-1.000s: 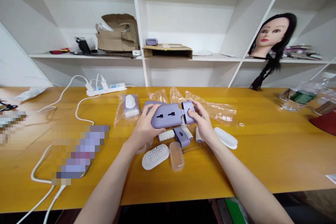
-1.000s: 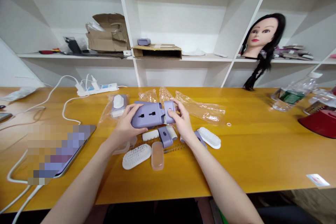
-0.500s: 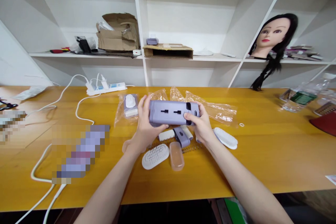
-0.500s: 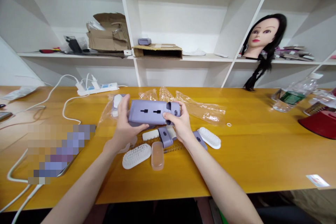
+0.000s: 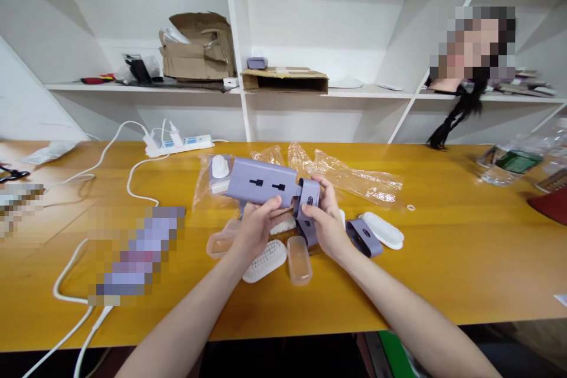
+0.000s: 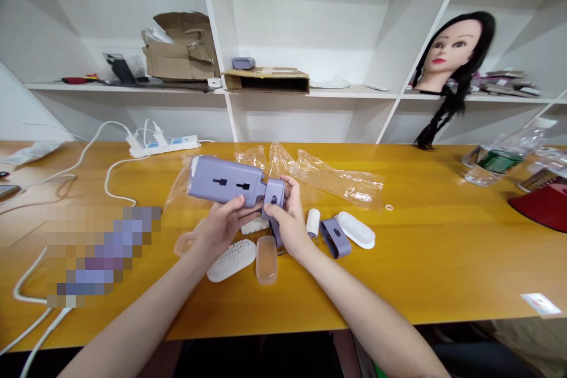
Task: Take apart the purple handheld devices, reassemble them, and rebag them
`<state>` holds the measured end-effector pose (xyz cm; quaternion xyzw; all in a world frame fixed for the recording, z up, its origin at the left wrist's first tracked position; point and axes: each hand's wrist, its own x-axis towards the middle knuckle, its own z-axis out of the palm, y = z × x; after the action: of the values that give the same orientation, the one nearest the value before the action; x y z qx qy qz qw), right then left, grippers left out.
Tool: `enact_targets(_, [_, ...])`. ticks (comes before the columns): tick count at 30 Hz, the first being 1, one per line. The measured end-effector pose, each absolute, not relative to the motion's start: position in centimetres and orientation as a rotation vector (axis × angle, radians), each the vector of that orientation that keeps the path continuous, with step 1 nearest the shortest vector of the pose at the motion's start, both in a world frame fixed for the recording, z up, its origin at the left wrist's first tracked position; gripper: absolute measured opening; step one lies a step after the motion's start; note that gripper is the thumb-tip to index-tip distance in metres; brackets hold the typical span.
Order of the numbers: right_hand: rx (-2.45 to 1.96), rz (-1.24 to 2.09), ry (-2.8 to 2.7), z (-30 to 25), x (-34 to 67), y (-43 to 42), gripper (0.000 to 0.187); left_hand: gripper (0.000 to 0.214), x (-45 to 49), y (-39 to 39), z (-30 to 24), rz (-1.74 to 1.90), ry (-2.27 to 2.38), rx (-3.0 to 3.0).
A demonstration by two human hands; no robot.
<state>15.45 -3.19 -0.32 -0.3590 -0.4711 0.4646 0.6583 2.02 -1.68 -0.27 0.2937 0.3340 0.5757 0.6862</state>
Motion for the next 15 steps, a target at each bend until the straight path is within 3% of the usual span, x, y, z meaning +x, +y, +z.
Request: enact_targets(15, [-0.843, 1.174, -0.915, 0.37, 16.16, -2.54, 0.048, 0.029, 1.83, -1.62, -0.34, 1.345, 0.763, 0.593])
